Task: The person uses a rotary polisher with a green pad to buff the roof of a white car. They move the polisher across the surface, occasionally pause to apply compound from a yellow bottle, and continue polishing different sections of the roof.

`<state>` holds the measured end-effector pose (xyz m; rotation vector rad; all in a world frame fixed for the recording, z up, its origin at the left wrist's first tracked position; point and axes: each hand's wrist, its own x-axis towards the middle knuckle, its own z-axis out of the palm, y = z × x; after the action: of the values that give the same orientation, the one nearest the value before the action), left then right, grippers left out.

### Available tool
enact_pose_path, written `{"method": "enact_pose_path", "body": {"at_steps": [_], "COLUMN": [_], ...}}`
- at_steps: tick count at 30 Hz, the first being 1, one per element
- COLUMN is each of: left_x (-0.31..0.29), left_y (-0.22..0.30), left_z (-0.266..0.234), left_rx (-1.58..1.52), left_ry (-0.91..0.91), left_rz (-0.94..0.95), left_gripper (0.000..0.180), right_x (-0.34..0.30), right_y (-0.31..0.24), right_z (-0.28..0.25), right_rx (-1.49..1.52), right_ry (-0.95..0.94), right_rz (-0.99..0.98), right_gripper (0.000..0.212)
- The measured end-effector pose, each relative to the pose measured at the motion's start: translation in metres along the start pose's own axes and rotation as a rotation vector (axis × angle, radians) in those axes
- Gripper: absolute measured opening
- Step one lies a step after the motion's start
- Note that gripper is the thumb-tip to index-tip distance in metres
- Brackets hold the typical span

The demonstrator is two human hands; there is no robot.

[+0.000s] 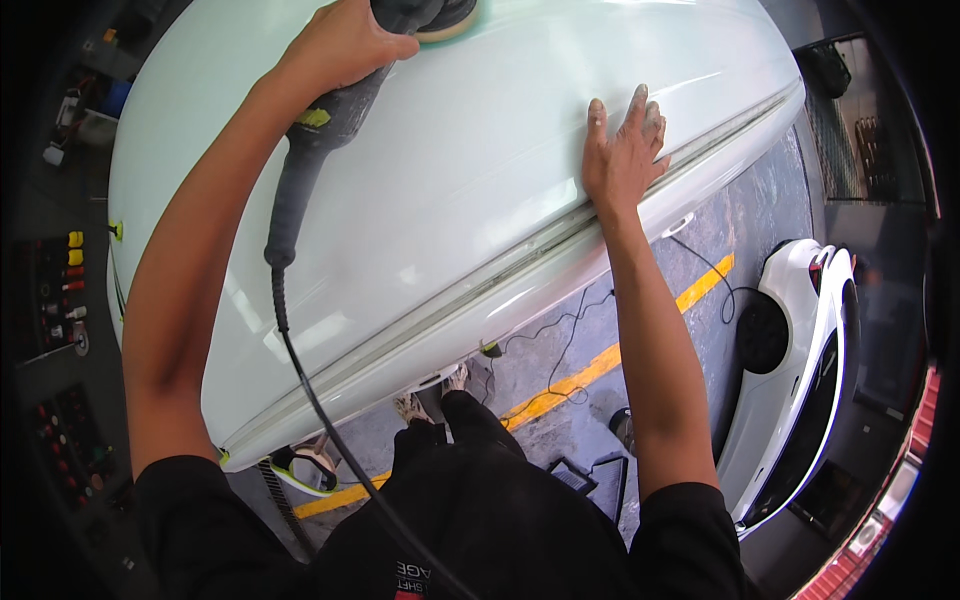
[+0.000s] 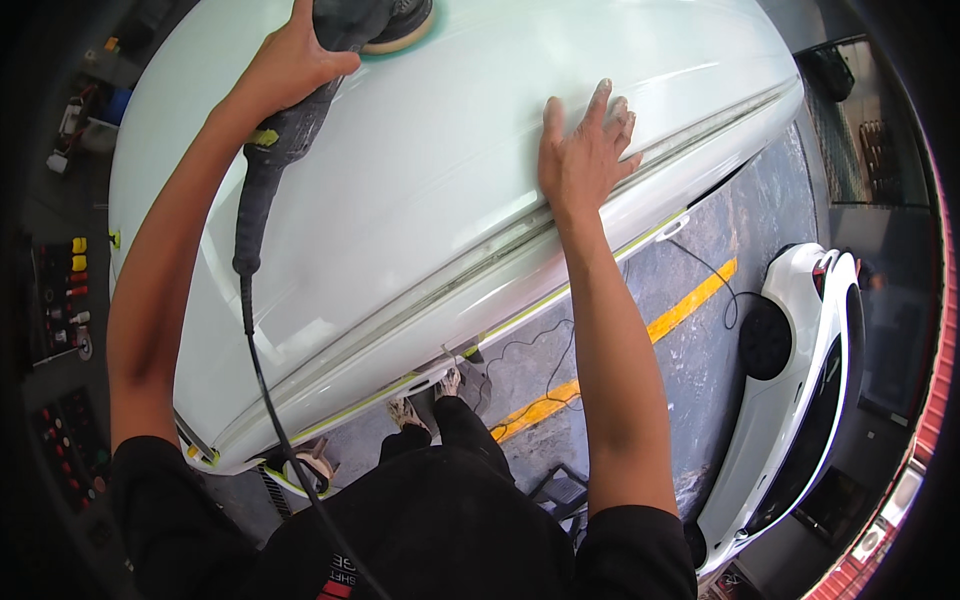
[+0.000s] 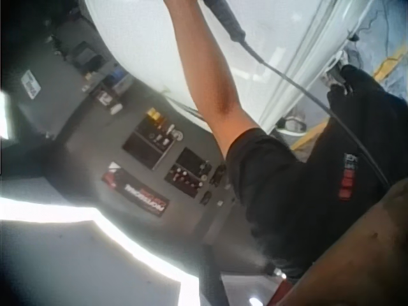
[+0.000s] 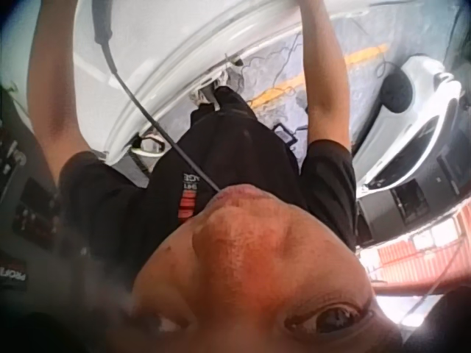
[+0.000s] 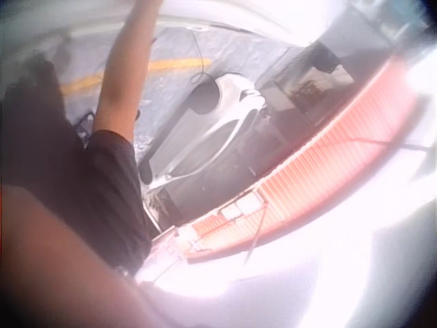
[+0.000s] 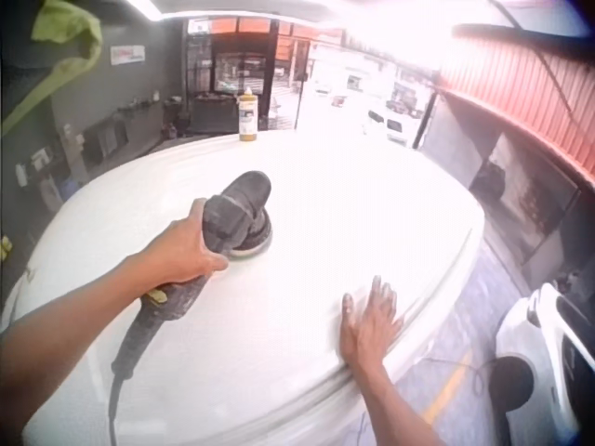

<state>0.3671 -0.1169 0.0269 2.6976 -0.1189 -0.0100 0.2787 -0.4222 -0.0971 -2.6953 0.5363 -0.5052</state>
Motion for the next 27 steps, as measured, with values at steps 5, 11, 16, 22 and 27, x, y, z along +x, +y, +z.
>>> {"method": "enact_pose_path", "body": {"at_steps": [5,11,16,22,27], "left_x": [0.015,-0.059,-0.079,-0.066,-0.032], "left_y": [-0.024,-0.044,-0.071,-0.051,-0.020], "left_z": [0.013,-0.018,-0.039,-0.033,-0.016], "left_rx": [0.000,-0.058,-0.035,-0.067,-0.018], "left_ry": [0.144,0.047,0.043,0.020,0.014], "left_rz": [-0.005,-0.073,-0.166,-0.100,-0.043], "left_gripper": [0.104,0.098,0.096,0.095,0.097], "right_x": [0.001,0.001,0.001,0.001,0.001], "right_y": [0.000,0.002,0.003,0.002,0.001], "right_z": [0.005,0.002,0.004,0.003,0.002], "right_rx": [-0.005,-0.008,-0.025,-0.017,-0.023], "right_ry": [-0.005,-0.018,-0.001,-0.005,-0.001], "right_rz": [-0.002,0.018,0.005,0.018,0.019], "right_gripper": [0.083,0.084,0.083,0.081,0.080]}}
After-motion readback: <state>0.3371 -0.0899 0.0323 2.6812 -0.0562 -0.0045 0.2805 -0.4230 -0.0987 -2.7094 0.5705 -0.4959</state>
